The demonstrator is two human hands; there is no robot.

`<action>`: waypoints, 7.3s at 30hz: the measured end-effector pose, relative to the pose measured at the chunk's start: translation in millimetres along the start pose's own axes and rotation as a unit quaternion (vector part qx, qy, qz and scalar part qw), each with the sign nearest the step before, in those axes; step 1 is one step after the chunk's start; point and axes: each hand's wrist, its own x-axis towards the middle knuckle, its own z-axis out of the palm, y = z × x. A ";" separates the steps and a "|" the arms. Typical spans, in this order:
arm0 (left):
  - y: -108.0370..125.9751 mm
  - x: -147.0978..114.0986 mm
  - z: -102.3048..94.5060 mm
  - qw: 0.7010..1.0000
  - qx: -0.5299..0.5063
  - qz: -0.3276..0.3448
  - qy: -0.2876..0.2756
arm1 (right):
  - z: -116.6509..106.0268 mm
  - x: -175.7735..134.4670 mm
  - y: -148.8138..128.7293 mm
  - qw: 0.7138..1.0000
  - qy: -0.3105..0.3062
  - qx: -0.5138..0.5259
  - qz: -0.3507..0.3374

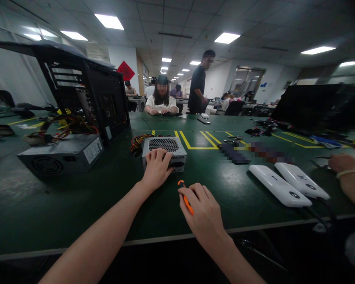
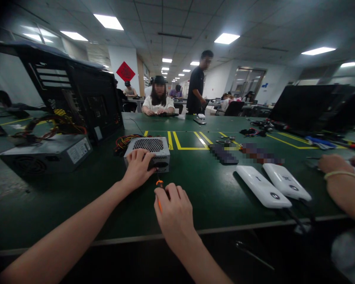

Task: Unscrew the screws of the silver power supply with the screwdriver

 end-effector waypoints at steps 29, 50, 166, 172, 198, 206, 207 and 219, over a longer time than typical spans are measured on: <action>1.7 2.1 -1.2 1.000 -0.011 -0.007 0.002 | -2.7 2.9 -2.2 0.999 -0.012 0.029 0.023; 1.8 0.6 -1.5 1.000 -0.007 -0.001 -0.008 | -1.5 2.0 -11.3 0.998 -0.016 -0.066 0.003; 1.4 1.8 1.3 1.000 -0.012 -0.005 -0.004 | -2.8 -12.4 15.1 0.998 0.027 -0.045 0.025; 1.5 3.1 1.5 1.000 -0.006 -0.010 -0.004 | -4.7 -12.0 23.9 0.993 0.017 0.022 0.111; 4.6 8.8 -0.1 0.999 -0.030 -0.031 -0.012 | -9.9 -7.8 21.6 0.997 0.059 -0.014 0.041; 8.3 14.5 -2.4 0.996 -0.018 -0.074 -0.041 | -4.8 -10.7 19.5 0.996 0.041 -0.005 0.080; 8.5 15.0 -2.5 0.996 -0.019 -0.075 -0.042 | -4.2 -11.0 18.5 0.996 0.046 -0.018 0.070; 9.1 19.0 -2.0 0.994 -0.015 -0.101 -0.041 | -7.9 -9.2 24.8 0.985 0.009 0.128 0.118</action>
